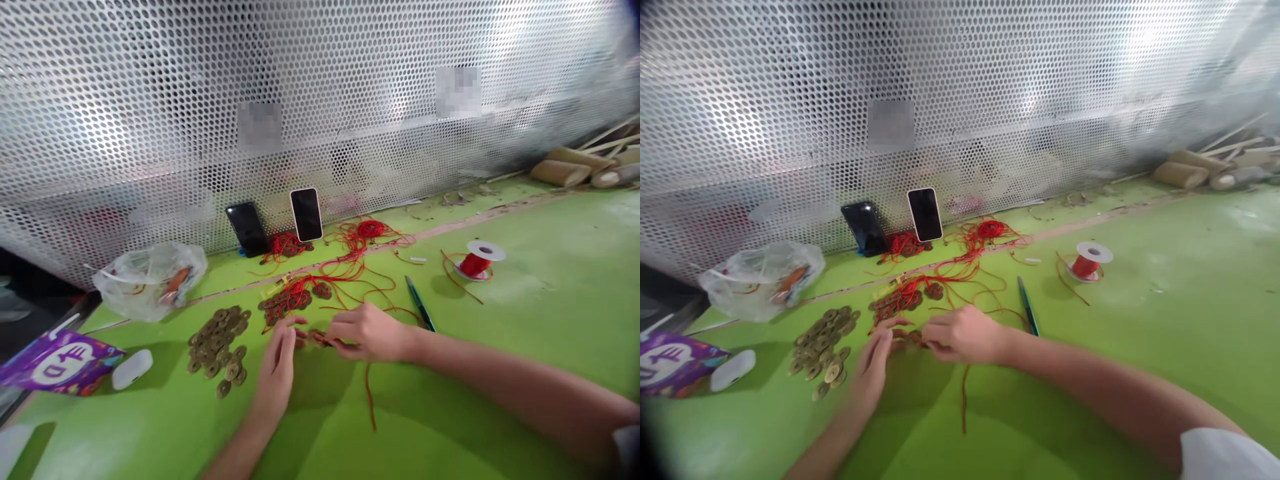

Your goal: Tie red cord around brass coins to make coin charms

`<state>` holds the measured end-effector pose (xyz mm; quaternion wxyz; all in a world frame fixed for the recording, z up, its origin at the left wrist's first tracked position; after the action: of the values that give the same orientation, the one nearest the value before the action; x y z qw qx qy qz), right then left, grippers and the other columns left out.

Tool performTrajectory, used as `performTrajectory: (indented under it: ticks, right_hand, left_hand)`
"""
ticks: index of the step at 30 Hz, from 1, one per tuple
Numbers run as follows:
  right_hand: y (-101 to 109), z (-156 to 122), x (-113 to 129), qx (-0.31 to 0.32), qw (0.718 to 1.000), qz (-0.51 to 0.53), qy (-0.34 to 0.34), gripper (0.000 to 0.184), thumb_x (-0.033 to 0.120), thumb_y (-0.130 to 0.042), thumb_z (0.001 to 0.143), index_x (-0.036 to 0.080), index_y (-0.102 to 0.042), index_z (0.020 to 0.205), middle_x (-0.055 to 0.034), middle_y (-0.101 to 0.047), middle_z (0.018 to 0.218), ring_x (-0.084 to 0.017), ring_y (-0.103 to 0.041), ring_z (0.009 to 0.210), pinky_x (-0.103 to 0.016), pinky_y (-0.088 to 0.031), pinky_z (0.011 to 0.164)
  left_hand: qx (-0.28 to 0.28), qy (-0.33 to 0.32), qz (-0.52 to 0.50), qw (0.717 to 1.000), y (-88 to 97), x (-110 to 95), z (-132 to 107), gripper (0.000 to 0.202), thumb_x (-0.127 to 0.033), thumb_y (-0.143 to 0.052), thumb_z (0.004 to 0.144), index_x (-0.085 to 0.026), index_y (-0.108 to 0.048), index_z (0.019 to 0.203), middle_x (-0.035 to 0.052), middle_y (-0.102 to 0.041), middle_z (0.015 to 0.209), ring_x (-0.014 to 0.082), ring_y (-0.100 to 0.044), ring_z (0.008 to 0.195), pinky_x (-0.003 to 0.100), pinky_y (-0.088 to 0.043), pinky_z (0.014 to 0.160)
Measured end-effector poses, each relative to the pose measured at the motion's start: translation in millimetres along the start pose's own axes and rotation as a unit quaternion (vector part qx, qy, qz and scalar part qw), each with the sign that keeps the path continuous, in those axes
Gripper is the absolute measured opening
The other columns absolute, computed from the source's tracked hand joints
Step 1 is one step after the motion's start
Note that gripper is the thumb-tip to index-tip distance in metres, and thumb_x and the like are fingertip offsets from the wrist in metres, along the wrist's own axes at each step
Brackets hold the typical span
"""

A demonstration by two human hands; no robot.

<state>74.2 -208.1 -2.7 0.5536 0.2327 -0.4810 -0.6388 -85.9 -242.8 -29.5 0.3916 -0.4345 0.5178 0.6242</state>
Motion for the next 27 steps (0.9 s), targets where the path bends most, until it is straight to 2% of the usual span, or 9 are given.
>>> performTrajectory:
  ticks: [2,5,8,10,14,18,21,25,27]
  right_hand:
    - [-3.3,-2.9,6.5,0.001,0.996,-0.066,0.063,0.016,0.017,-0.042,0.09,0.017,-0.054,0.08,-0.0002,-0.057,0.071,-0.009,-0.047,0.055,-0.024,-0.027,0.049]
    - [-5.5,-5.4,12.1,-0.012,0.986,-0.12,0.117,0.02,0.017,-0.039,0.093,0.018,-0.052,0.079,0.0011,-0.054,0.067,-0.009,-0.043,0.053,-0.026,-0.024,0.048]
    - [-4.6,-5.4,13.1,-0.031,0.98,-0.143,0.133,0.022,0.016,-0.038,0.094,0.019,-0.052,0.078,0.0016,-0.052,0.065,-0.01,-0.042,0.053,-0.027,-0.024,0.048]
    - [-4.6,-4.8,11.6,-0.038,0.98,-0.149,0.127,0.022,0.015,-0.038,0.093,0.018,-0.053,0.078,0.0017,-0.052,0.063,-0.01,-0.042,0.053,-0.027,-0.023,0.048]
    - [-8.1,-3.7,4.1,-0.034,0.988,-0.133,0.071,0.021,0.017,-0.038,0.092,0.017,-0.054,0.078,0.001,-0.053,0.064,-0.009,-0.043,0.052,-0.026,-0.025,0.049]
    - [-8.4,-3.6,-3.2,-0.051,0.996,-0.067,-0.015,0.013,0.02,-0.043,0.09,0.017,-0.055,0.084,0.0004,-0.058,0.07,-0.007,-0.047,0.053,-0.022,-0.028,0.049]
    - [-6.6,-3.2,-6.1,-0.068,0.994,-0.043,-0.071,0.011,0.021,-0.045,0.089,0.017,-0.056,0.091,-0.0024,-0.059,0.082,-0.008,-0.054,0.062,-0.019,-0.033,0.051]
    - [-4.3,-2.4,-8.8,-0.087,0.988,0.0,-0.13,0.012,0.021,-0.048,0.089,0.018,-0.057,0.095,-0.0078,-0.057,0.104,-0.011,-0.059,0.078,-0.019,-0.045,0.062]
    - [-4.7,-1.7,-8.9,-0.083,0.985,0.035,-0.144,0.011,0.02,-0.048,0.088,0.017,-0.057,0.094,-0.007,-0.059,0.103,-0.012,-0.059,0.082,-0.021,-0.047,0.068]
  left_hand:
    - [0.006,0.004,0.019,1.0,-0.2,-0.7,1.6,0.034,-0.044,-0.041,0.089,-0.02,-0.062,0.1,0.0052,-0.066,0.09,0.0232,-0.06,0.088,0.034,-0.049,0.077]
    - [0.075,0.009,0.022,0.997,-8.2,-2.5,0.6,0.031,-0.046,-0.047,0.086,-0.022,-0.062,0.098,0.002,-0.065,0.077,0.0221,-0.062,0.079,0.032,-0.049,0.07]
    - [0.13,0.013,-0.013,0.991,-15.4,-2.9,-1.1,0.027,-0.042,-0.052,0.083,-0.02,-0.058,0.098,0.0025,-0.066,0.081,0.0203,-0.063,0.079,0.03,-0.049,0.071]
    - [0.116,0.011,-0.017,0.993,-14.7,-2.7,-0.7,0.026,-0.039,-0.055,0.082,-0.019,-0.056,0.098,0.0038,-0.066,0.084,0.0192,-0.063,0.08,0.029,-0.049,0.072]
    - [0.071,0.001,-0.003,0.997,-11.4,-4.4,-0.9,0.027,-0.038,-0.058,0.081,-0.018,-0.053,0.099,0.005,-0.066,0.088,0.0185,-0.063,0.08,0.03,-0.051,0.071]
    - [0.044,-0.007,0.006,0.999,-9.9,-8.2,-2.6,0.029,-0.039,-0.059,0.08,-0.019,-0.051,0.099,0.0041,-0.066,0.086,0.0173,-0.064,0.074,0.03,-0.051,0.071]
    - [0.03,-0.007,-0.002,1.0,-8.9,-9.3,-3.0,0.031,-0.037,-0.061,0.079,-0.019,-0.05,0.101,0.0031,-0.066,0.084,0.0165,-0.064,0.072,0.03,-0.051,0.071]
    - [0.031,-0.007,-0.005,0.999,-8.9,-7.5,-2.6,0.028,-0.036,-0.06,0.08,-0.019,-0.05,0.1,0.0038,-0.066,0.086,0.0167,-0.065,0.074,0.029,-0.051,0.07]
    - [0.031,-0.009,-0.003,0.999,-8.9,-5.7,-2.4,0.027,-0.035,-0.059,0.08,-0.019,-0.05,0.1,0.0045,-0.066,0.088,0.0167,-0.064,0.076,0.029,-0.051,0.071]
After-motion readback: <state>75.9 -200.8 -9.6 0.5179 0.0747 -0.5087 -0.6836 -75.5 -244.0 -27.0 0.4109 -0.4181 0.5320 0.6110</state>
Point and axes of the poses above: each hand's wrist, its own z-axis towards the middle knuckle, its own y-axis out of the back of the hand, x = y × z, the point moved 5 cm from there along z, towards the middle knuckle
